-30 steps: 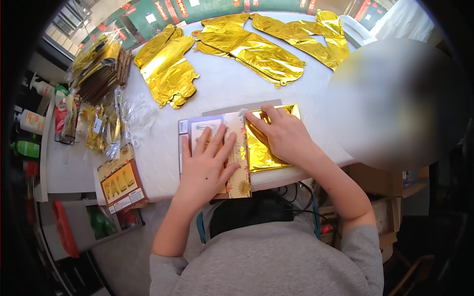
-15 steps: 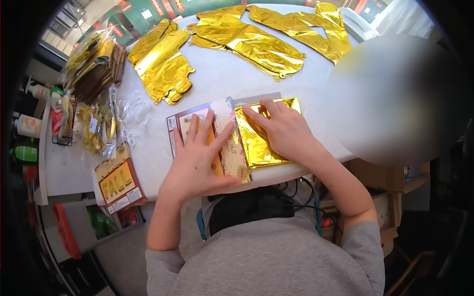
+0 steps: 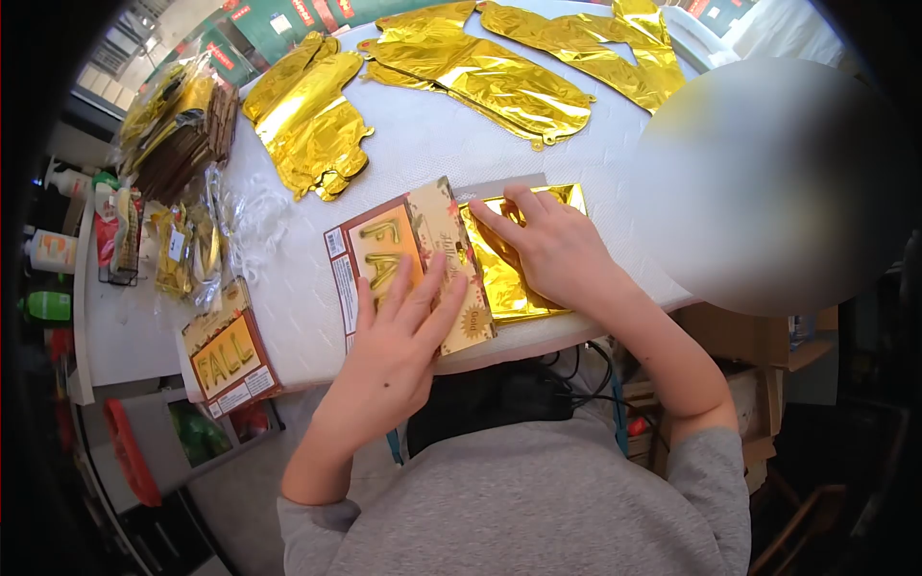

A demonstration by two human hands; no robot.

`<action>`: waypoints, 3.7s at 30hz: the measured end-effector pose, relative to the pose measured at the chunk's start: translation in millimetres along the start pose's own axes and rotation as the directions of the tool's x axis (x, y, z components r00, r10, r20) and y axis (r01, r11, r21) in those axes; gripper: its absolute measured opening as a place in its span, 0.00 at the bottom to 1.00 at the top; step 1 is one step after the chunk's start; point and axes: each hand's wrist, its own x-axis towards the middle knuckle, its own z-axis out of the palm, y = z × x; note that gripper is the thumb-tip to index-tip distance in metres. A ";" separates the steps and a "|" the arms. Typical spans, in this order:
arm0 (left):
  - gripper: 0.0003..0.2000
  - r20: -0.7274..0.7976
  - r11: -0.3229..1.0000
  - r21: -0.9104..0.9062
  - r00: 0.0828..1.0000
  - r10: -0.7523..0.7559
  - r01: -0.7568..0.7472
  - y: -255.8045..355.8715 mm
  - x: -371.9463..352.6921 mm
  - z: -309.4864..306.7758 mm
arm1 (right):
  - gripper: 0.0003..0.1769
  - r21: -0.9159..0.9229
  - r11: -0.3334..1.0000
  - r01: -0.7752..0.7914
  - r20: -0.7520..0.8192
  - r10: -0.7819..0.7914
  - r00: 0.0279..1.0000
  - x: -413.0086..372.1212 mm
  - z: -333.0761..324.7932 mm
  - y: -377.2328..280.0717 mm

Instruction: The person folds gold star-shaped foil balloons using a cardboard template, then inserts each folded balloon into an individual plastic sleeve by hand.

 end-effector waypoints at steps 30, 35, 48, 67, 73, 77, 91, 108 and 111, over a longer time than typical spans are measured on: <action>0.31 -0.197 0.973 0.199 0.968 0.157 -0.118 -62.3 53.6 21.3 | 0.35 -0.005 1.000 0.007 -0.010 -0.007 1.000 -0.4 2.9 1.3; 0.35 -0.125 0.988 0.072 0.982 0.144 -0.136 -69.1 53.8 24.7 | 0.32 0.031 0.999 -0.033 -0.012 0.033 0.999 0.7 2.1 0.1; 0.58 -0.297 0.999 0.036 0.954 0.037 -0.028 -80.3 52.7 38.1 | 0.21 -0.016 1.000 0.020 -0.057 -0.021 0.998 0.0 3.5 1.3; 0.50 -0.341 0.975 0.192 0.924 0.171 -0.110 -79.2 76.0 13.9 | 0.23 0.003 1.000 0.029 -0.048 -0.028 0.998 -0.8 3.4 1.6; 0.39 -0.190 0.975 0.118 0.959 0.209 -0.189 -82.4 75.4 21.3 | 0.23 -0.004 0.999 0.044 -0.077 -0.044 0.996 -1.6 7.0 3.1; 0.37 -0.167 0.970 0.064 0.956 0.241 -0.234 -80.2 74.2 20.7 | 0.24 -0.006 0.999 0.046 -0.082 -0.046 0.996 -1.5 7.3 3.4; 0.40 -0.195 0.987 0.078 0.968 0.155 -0.142 -66.5 68.9 28.5 | 0.24 -0.029 0.998 0.054 -0.084 -0.056 0.995 0.0 6.1 2.6; 0.40 -0.162 0.972 0.124 0.962 0.220 -0.201 -82.2 67.7 28.4 | 0.22 -0.031 0.999 0.044 -0.060 -0.046 0.997 1.8 0.4 -0.6; 0.41 -0.167 0.969 0.139 0.960 0.227 -0.205 -83.9 68.1 31.6 | 0.24 -0.014 0.999 0.051 -0.075 -0.052 0.996 0.5 -0.7 2.5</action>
